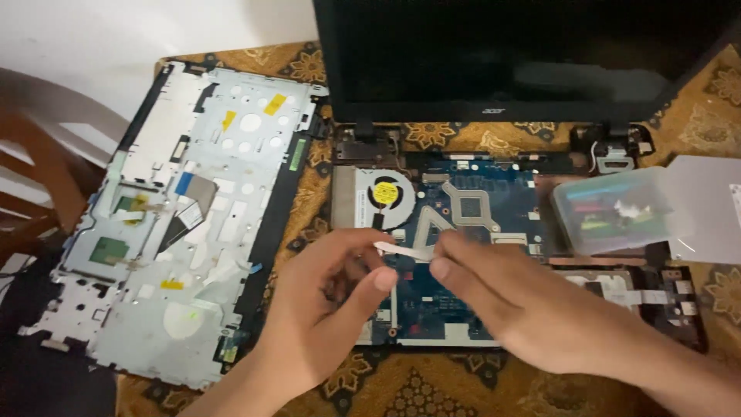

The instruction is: Disconnecting internal ribbon cables and small connectors from a laptop motherboard using tweezers and a probe tool.

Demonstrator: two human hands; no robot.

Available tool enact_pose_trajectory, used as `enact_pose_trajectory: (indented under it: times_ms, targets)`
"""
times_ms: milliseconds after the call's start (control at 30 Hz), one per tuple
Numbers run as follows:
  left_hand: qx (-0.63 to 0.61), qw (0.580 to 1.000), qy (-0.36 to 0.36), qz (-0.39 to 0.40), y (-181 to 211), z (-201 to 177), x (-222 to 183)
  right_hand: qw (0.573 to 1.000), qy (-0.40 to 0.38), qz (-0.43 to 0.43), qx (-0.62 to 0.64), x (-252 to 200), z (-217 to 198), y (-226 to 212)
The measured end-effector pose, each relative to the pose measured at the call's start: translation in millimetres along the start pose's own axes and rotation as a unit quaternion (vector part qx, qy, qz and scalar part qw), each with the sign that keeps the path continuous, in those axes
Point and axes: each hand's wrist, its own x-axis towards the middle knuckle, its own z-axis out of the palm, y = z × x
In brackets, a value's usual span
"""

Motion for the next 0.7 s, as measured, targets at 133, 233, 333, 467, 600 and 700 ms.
enact_pose_trajectory:
  times_ms: [133, 233, 333, 467, 600, 700]
  targets:
    - [0.014, 1.000, 0.002, 0.023, -3.0, -3.8, 1.4, 0.995, 0.005, -0.096, 0.017, 18.8, 20.7, 20.8]
    - [-0.011, 0.999, -0.019, 0.041, -5.1, -6.4, 0.2, 0.982, 0.043, -0.183, 0.024, 26.7, 27.6, 33.2]
    - [-0.014, 0.999, -0.022, 0.042, -2.7, -7.8, 0.6, 0.966, 0.085, -0.243, 0.014, 26.0, 23.3, 34.0]
    - [-0.066, 0.996, 0.043, 0.041, 1.5, -10.9, 4.0, 0.985, 0.092, -0.144, -0.011, 19.2, 10.3, 38.9]
    - [-0.171, 0.983, 0.060, 0.029, -3.2, -14.0, 7.7, 0.946, 0.067, -0.207, 0.239, 20.7, 0.3, 73.1]
    - [-0.196, 0.978, 0.068, -0.012, -6.5, -16.5, 9.7, 0.868, 0.039, -0.338, 0.362, 32.2, -12.9, 106.2]
